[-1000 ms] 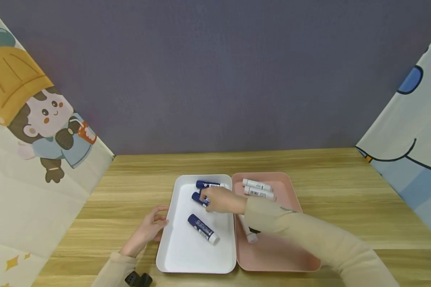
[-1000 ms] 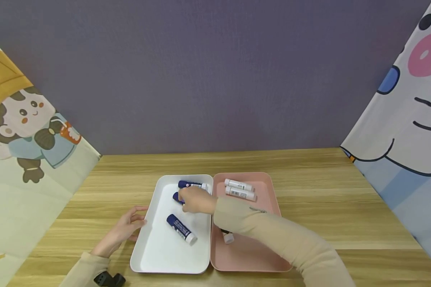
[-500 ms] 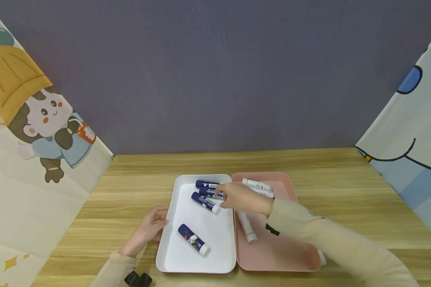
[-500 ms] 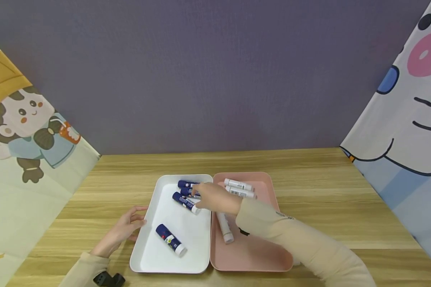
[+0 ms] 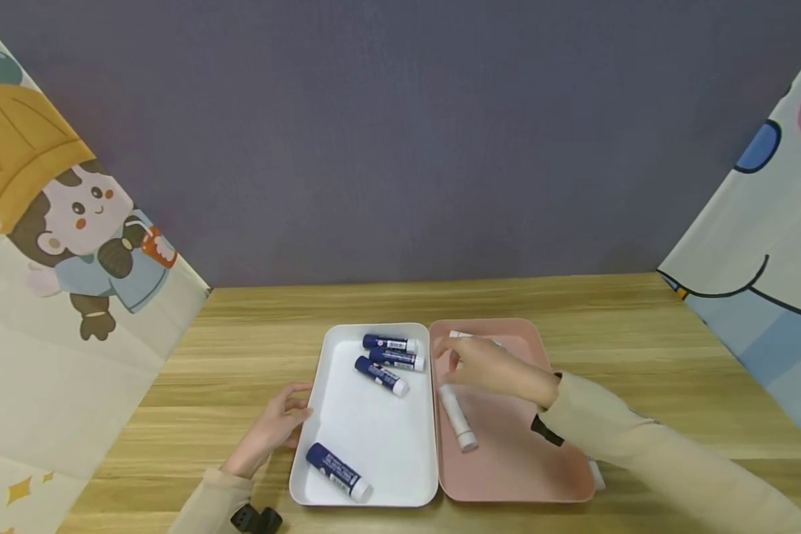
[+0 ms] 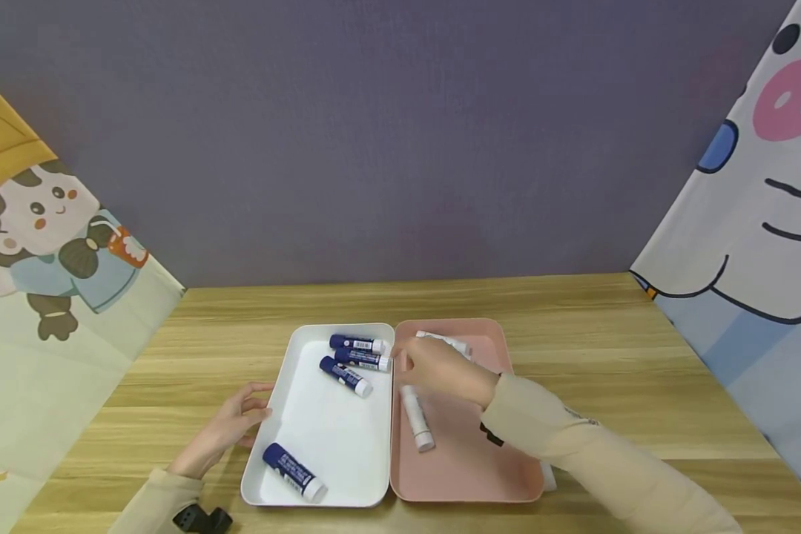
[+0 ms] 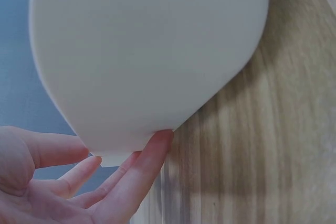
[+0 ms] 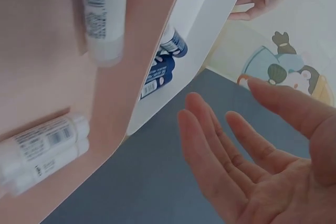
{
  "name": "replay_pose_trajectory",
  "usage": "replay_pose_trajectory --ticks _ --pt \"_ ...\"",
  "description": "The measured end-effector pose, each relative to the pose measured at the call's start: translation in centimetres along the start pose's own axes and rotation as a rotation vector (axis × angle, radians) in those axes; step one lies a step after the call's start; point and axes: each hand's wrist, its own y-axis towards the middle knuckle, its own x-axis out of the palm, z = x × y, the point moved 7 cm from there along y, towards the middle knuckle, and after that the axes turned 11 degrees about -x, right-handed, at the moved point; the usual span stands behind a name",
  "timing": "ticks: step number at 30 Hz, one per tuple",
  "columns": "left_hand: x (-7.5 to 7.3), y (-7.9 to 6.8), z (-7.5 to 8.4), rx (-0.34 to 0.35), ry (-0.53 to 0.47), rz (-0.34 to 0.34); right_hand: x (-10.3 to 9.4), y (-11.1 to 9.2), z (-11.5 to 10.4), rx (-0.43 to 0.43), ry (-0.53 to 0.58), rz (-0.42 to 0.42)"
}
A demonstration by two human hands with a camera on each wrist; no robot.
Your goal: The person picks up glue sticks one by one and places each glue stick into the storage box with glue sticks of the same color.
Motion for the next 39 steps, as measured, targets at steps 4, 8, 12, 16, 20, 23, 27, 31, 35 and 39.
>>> replay_pose_trajectory --ticks 4,8,12,16,20,23,27,31,35,39 --pt "0.0 0.0 0.1 -0.003 -0.013 0.007 -0.9 -0.8 0.7 0.021 -0.037 0.019" --pt "0.1 0.0 0.3 0.001 -0.01 0.01 -1.8 -1.7 1.5 0.048 -0.071 0.037" --pt "0.4 0.1 0.3 -0.008 -0.028 0.009 -2.6 -2.7 2.3 0.037 -0.041 0.072" --pt "0.6 0.2 0.3 -0.009 -0.044 0.0 -3.2 -3.9 3.3 0.024 -0.002 0.092" --pt "0.7 0.2 0.4 -0.003 -0.037 -0.007 -4.0 -5.2 4.2 0.048 0.014 0.104" --pt "0.7 0.2 0.5 0.0 -0.034 -0.008 -4.5 -6.2 5.1 0.069 0.016 0.118" --pt "0.8 0.3 0.6 -0.005 -0.035 0.007 -4.9 -7.4 6.7 0.115 0.008 0.123" --pt "0.9 0.4 0.7 -0.01 -0.036 0.016 -5.1 -8.5 8.0 0.141 0.011 0.121" --pt "1.0 0.5 0.7 -0.013 -0.03 0.016 -5.5 -9.7 8.9 0.148 0.017 0.129" --pt "1.1 0.5 0.8 -0.017 -0.028 0.018 -5.7 -10.9 9.8 0.173 0.007 0.142"
